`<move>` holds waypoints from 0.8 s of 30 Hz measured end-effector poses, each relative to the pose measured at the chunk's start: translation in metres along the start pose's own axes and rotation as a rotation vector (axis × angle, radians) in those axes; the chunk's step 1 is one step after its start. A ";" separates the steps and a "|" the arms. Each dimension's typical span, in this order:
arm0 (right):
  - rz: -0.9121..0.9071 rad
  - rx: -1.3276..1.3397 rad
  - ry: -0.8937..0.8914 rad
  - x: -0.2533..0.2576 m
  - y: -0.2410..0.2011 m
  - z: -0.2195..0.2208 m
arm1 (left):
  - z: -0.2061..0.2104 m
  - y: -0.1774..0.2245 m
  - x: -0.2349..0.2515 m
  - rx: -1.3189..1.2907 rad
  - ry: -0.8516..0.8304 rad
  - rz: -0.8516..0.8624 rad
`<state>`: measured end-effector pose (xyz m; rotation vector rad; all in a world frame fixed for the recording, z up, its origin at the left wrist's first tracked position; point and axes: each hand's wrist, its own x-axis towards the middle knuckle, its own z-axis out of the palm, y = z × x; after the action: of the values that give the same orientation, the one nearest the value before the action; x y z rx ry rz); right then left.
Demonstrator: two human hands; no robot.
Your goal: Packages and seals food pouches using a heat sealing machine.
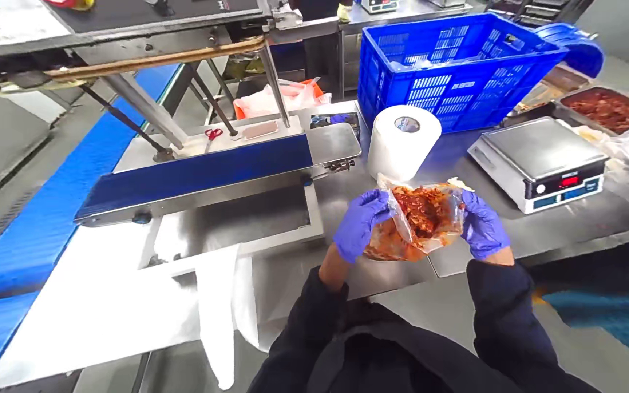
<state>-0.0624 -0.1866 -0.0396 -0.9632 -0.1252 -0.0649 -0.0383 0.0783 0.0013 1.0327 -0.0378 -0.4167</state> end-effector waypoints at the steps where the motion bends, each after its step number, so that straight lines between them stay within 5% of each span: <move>1: 0.000 -0.029 0.015 0.000 0.002 -0.001 | 0.005 -0.001 0.003 0.034 -0.004 0.001; 14: 0.155 -0.519 0.074 0.033 -0.006 0.042 | 0.037 0.003 0.027 0.443 0.085 0.016; 19: 0.239 -1.026 0.311 0.036 -0.040 0.029 | 0.037 0.014 0.029 0.803 0.192 -0.018; 24: 0.175 -1.241 0.531 0.027 -0.050 0.020 | 0.023 0.022 0.023 0.967 0.306 0.015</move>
<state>-0.0427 -0.1985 0.0159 -2.1475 0.5612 -0.2504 -0.0152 0.0607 0.0285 2.0393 0.0329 -0.2078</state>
